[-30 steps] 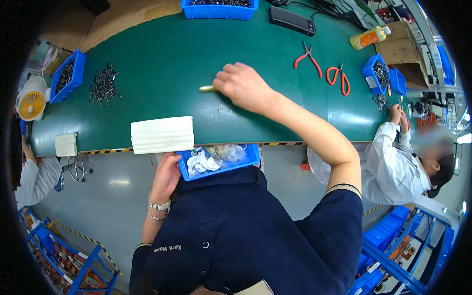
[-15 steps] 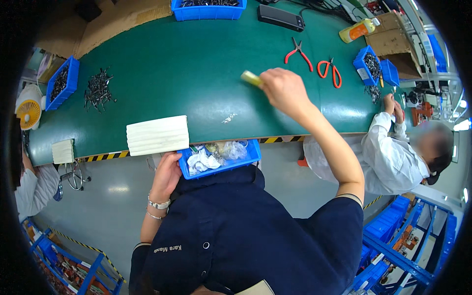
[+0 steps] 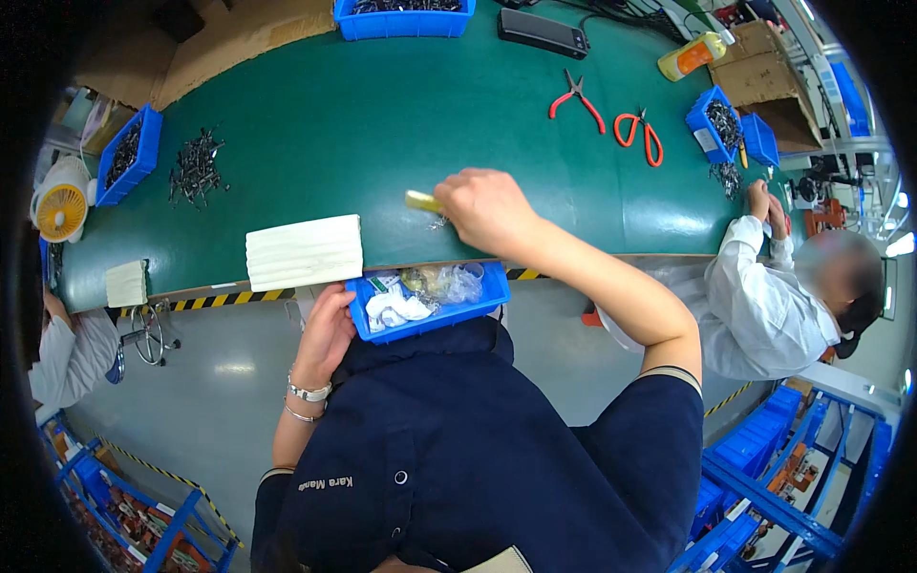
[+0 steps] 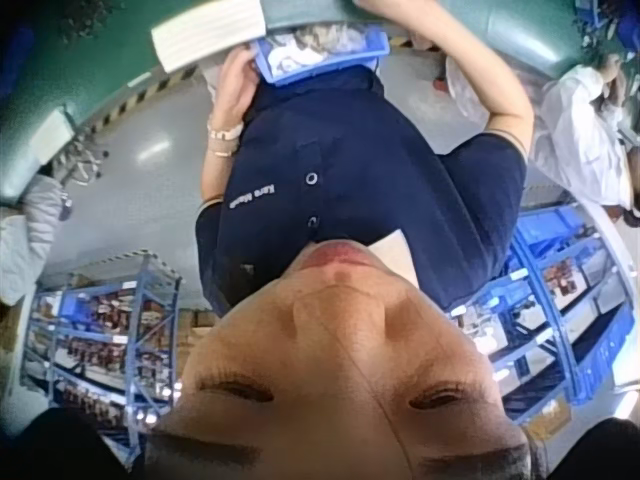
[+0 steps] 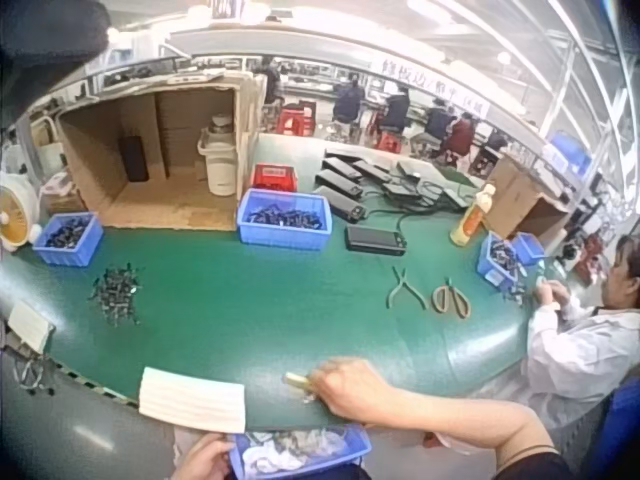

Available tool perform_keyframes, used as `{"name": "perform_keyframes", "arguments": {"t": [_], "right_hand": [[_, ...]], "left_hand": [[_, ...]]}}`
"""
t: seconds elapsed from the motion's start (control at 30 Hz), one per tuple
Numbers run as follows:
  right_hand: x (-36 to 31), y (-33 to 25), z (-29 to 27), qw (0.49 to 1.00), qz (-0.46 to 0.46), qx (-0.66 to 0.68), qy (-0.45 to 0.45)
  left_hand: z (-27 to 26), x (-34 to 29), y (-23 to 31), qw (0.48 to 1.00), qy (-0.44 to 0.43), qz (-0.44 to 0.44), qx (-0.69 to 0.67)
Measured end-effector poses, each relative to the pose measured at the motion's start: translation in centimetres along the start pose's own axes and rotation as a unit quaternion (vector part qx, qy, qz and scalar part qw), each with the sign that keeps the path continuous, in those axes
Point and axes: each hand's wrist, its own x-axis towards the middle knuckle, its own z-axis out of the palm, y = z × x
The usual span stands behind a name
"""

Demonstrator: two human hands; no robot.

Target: Trimming and assembling small components at a workbench using scissors and pliers.

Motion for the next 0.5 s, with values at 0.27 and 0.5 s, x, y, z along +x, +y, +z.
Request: {"name": "perform_keyframes", "arguments": {"t": [0.27, 0.5], "right_hand": [[-4.5, -5.7, -1.0, 0.991, -0.105, 0.038, -0.073], [0.7, 8.8, -3.6, 0.983, 0.114, -0.135, 0.047]], "left_hand": [[-0.4, -0.2, -0.4, 0.999, -0.035, 0.007, -0.009], [0.3, -0.6, 0.0, 0.999, -0.040, 0.001, 0.004]]}}
